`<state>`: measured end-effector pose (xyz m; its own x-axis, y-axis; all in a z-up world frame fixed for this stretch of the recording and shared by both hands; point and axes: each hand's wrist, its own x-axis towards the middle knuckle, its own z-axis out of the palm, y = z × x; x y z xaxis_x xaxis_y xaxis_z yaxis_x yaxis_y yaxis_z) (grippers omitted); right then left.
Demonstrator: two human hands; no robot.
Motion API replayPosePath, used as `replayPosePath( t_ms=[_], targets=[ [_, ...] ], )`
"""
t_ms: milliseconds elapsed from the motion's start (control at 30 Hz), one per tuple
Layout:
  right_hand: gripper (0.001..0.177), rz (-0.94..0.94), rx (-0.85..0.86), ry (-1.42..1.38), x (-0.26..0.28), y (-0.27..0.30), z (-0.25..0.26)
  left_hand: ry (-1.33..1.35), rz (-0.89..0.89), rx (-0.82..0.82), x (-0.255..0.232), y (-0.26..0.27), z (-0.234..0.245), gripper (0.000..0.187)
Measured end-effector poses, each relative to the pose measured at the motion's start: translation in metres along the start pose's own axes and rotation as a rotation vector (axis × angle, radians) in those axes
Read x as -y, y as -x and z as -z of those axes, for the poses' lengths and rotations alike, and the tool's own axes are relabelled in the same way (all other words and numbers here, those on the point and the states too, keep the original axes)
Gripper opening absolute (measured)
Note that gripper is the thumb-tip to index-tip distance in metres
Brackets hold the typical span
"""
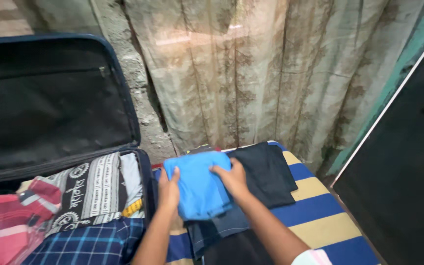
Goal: The person packs a suitcase by placing clothes inside, smoothing them out, and arranging them to fit.
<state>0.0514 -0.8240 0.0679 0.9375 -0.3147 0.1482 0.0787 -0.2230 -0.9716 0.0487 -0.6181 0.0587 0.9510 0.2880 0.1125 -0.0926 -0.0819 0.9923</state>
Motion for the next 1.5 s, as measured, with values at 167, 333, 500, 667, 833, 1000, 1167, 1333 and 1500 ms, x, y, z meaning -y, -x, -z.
replayPosePath(
  t_ms=[167,333,500,667,833,1000,1167,1333,1500],
  targets=[
    [0.059,0.086,0.085,-0.227,0.126,0.003,-0.020,0.310,-0.014,0.019,-0.117,-0.010,0.053,0.040],
    [0.110,0.301,0.599,-0.267,0.198,0.034,-0.043,0.695,0.222,-0.044,-0.182,-0.016,0.128,0.042],
    [0.107,0.556,0.665,0.192,0.238,0.070,-0.083,0.599,0.121,-0.263,-0.168,-0.055,0.221,0.056],
    [0.081,0.296,0.497,0.126,0.280,0.103,-0.140,0.778,0.043,-0.031,-0.138,-0.095,0.314,0.050],
    [0.071,-0.142,0.938,-0.706,0.313,0.121,-0.201,-0.031,-0.597,0.225,-0.174,-0.059,0.363,0.091],
    [0.078,0.029,0.779,-0.389,0.326,0.141,-0.248,-0.278,-0.510,0.198,-0.221,-0.049,0.412,0.037],
    [0.044,0.289,0.442,0.276,0.341,0.148,-0.260,-0.831,-0.470,-0.150,-0.261,-0.025,0.437,0.026],
    [0.009,0.933,-0.118,0.792,0.351,0.155,-0.271,-1.463,-0.784,-0.228,-0.290,-0.031,0.439,0.021],
    [0.048,0.836,0.485,0.168,0.356,0.167,-0.300,-0.949,-0.622,-0.153,-0.275,-0.078,0.443,0.027]
  ],
)
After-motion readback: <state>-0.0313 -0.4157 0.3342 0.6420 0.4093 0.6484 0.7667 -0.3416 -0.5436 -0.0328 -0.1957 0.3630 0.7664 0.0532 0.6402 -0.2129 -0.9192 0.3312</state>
